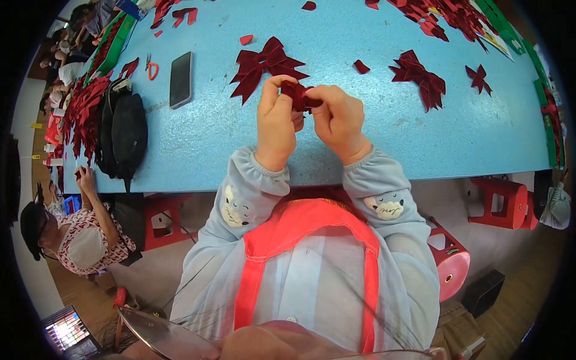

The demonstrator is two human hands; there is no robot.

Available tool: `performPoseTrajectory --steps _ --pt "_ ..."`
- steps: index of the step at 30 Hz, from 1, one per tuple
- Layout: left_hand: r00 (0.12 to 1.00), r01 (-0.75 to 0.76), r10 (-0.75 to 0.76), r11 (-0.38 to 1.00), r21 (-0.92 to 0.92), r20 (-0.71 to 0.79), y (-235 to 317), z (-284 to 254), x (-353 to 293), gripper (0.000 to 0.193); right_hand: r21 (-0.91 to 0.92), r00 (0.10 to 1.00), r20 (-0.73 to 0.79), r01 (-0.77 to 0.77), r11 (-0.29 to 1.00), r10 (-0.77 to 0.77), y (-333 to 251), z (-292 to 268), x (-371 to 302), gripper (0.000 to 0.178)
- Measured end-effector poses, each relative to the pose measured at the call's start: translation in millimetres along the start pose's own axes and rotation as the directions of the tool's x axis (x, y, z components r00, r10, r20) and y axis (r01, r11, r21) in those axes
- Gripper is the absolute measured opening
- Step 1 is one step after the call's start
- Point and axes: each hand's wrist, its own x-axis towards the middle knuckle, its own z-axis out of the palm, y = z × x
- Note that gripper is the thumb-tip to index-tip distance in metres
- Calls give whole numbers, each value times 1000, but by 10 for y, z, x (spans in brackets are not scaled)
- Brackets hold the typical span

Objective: Assembling decorative red bows from fabric strips by hand-folding and attaching pieces together.

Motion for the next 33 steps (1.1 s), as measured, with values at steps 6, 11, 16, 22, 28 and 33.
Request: performPoseTrajectory --steps 6,11,16,22,28,33 --pt "951 -300 304 952 64 -61 -109 199 50 11 388 856 29 -485 784 516 -31 -82 43 10" --pt "937 -349 345 920 177 58 -89 238 123 11 297 910 282 -384 874 304 219 -327 261 11" --pt "962 -273 273 962 -32 -10 39 358 167 11 534 934 14 -309 787 357 127 -130 355 12" --pt "996 -79 90 923 -378 11 78 413 101 15 807 782 40 -392 442 622 -32 -129 280 9" --pt "980 -198 199 964 -175 -15 -7 425 93 11 508 870 296 -494 706 395 -24 -419 398 11" --pt "962 -272 270 959 -83 -26 -48 431 93 12 325 966 75 -258 910 248 6 -395 373 14"
